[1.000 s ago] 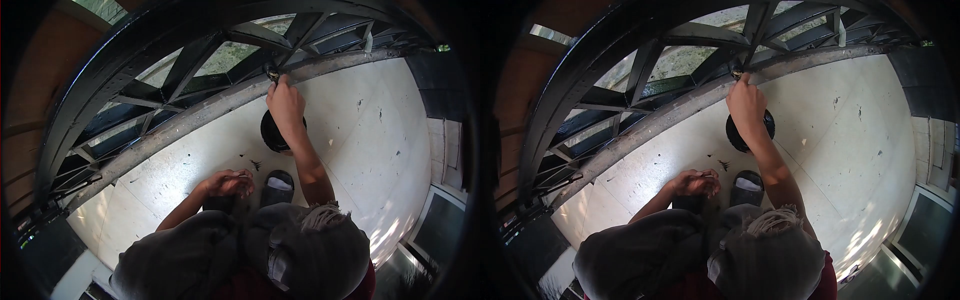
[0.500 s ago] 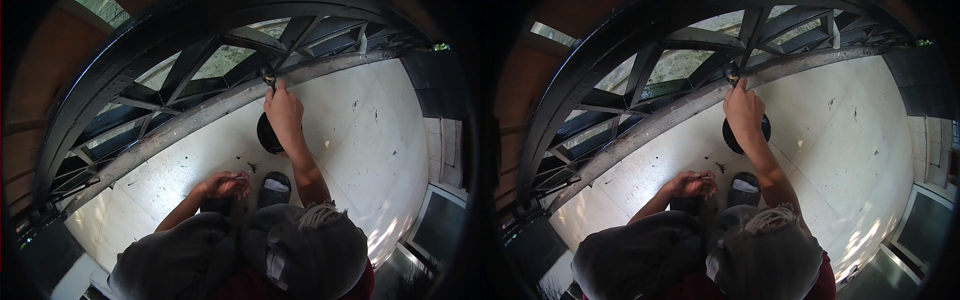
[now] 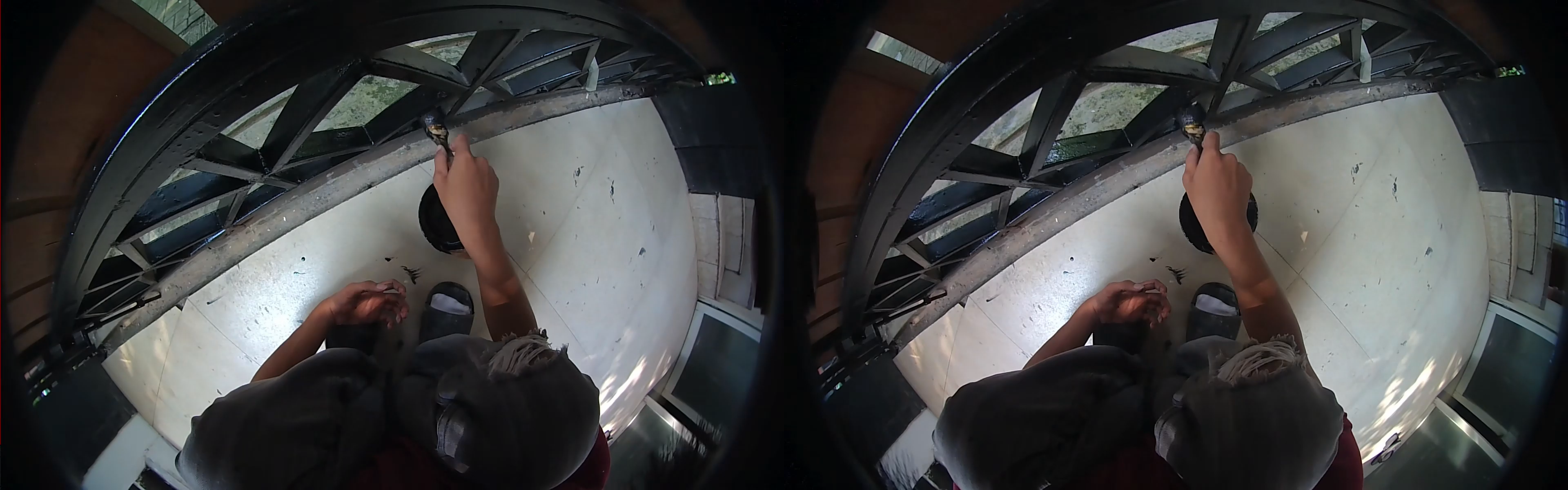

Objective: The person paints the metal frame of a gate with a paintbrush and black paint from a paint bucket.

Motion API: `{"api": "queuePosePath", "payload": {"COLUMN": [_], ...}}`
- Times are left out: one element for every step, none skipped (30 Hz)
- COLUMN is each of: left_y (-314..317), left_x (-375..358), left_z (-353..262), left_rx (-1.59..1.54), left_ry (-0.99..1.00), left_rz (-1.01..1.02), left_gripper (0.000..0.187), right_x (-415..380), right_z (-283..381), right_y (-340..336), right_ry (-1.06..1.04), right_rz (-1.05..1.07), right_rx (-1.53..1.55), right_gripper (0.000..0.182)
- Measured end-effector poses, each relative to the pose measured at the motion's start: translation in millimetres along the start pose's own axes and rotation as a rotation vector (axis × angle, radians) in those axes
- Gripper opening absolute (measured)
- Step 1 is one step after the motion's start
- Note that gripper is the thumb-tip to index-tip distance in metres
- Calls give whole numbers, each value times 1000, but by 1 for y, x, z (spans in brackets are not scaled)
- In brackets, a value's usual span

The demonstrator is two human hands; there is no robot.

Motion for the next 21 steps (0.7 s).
{"api": "queuePosePath", "payload": {"left_y": [0,1,0,0,-1,-2,-3,-3,-3,-3,-3,-2,-1,-1,-2,-4,-4,-2,0,1,0], "left_x": [0,0,0,0,0,0,-1,-1,0,1,2,2,1,0,1,1,1,1,1,1,0], "left_z": [1,0,-1,-1,1,1,1,3,6,5,1,-1,0,1,1,1,1,-1,-2,-1,0], "left_rx": [-16,-28,-22,-12,-10,-12,-19,-31,-34,-34,-28,-23,-15,-8,-13,-24,-30,-23,-17,-17,-21], "left_ry": [4,7,7,2,-3,-4,0,1,-3,-14,-24,-23,-21,-20,-19,-17,-15,-15,-21,-29,-29], "left_rz": [12,24,24,11,0,1,5,9,11,-2,-15,-14,-16,-18,-18,-8,2,3,-12,-28,-27], "left_gripper": [44,44,44,45,45,45,45,45,45,45,45,45,46,46,46,46,46,46,46,47,47], "right_x": [-3,-5,-3,-3,-6,-8,-4,1,1,-2,-5,-10,-14,-10,-2,-1,-6,-9,-10,-10,-11], "right_z": [-2,-4,-5,-8,-8,-10,-8,-5,-4,-10,-10,-10,-10,-9,-7,-7,-10,-13,-14,-10,-7], "right_y": [5,8,10,8,-1,-6,-2,6,13,17,10,1,-2,1,5,7,7,6,5,2,-3], "right_ry": [3,-5,-16,-14,3,21,21,12,3,14,16,61,106,106,70,38,42,47,51,51,37], "right_rz": [7,5,-6,-10,11,32,32,9,-14,-1,-9,32,81,85,59,36,38,19,-2,-2,-3], "right_rx": [-1,-45,-86,-84,-61,-39,-42,-82,-122,-115,-114,-78,-43,-44,-62,-80,-82,-92,-102,-100,-63], "right_gripper": [25,24,23,23,23,24,24,24,24,25,25,24,23,23,24,24,24,24,24,24,24]}}
Point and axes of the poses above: each hand's wrist, its own x-axis towards the middle knuckle, its own y-axis out of the palm, z = x × y, the point moved 2 cm from there along x, towards the middle knuckle, and after that the axes turned 8 degrees about -x, right-handed, at the moved point
